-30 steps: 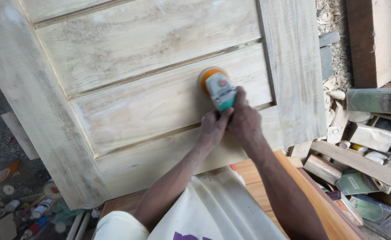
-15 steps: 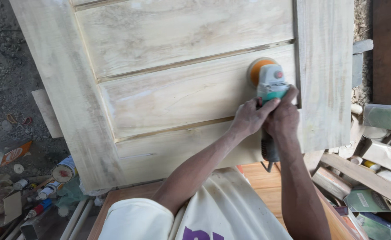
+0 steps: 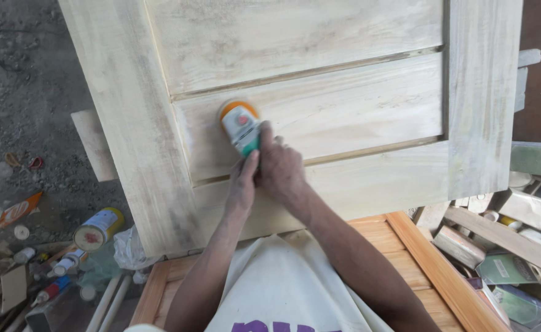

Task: The person uses an electric orbital sander to smooth the surface of a large wooden door. They move the tool across the flat panels and along the raised edges, occasionally using their left hand to steady the door or wipe away dust.

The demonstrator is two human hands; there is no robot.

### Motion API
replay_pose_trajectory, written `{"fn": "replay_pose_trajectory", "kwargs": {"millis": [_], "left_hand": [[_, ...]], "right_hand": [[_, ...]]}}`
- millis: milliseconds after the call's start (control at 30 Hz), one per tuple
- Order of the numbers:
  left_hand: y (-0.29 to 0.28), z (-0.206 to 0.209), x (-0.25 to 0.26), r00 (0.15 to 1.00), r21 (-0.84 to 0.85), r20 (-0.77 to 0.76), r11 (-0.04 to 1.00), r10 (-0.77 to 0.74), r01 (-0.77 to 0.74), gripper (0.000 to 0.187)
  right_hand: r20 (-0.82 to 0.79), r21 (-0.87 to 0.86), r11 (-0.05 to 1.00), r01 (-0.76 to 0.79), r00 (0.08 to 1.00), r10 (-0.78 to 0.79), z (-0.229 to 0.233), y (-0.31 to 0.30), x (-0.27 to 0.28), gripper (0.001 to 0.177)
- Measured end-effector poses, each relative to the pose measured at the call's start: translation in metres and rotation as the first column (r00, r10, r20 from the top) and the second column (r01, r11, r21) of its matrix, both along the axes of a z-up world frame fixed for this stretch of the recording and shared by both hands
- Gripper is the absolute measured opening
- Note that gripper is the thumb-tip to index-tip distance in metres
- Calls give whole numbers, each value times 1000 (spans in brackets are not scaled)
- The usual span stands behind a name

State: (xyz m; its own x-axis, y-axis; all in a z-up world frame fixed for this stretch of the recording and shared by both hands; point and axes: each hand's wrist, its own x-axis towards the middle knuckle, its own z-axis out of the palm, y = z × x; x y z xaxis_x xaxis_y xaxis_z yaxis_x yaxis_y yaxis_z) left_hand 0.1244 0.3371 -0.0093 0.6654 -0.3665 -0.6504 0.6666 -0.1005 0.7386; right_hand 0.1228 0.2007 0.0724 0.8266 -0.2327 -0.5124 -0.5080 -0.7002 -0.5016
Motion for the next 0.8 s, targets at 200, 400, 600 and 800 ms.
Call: {"fn": "replay_pose_trajectory", "kwargs": {"millis": [200,400,600,800], "left_hand": [[33,6,-11,982,-9,-171,996,84,-87,71],[-30,3,-26,986,-66,-131,994,-99,91,73],[-114,11,-38,975,-114,-35,970,-220,214,70],[-185,15,-39,890,21,22,891,-455,454,74]], "right_hand": [[-17,21,995,-94,995,94,14,22,4,110],[-100,-37,998,43,994,-47,-4,-29,-26,101],[-12,-92,974,206,978,-208,-15,-97,-63,103],[-22,-213,930,299,950,-310,-26,-155,-89,92]]}}
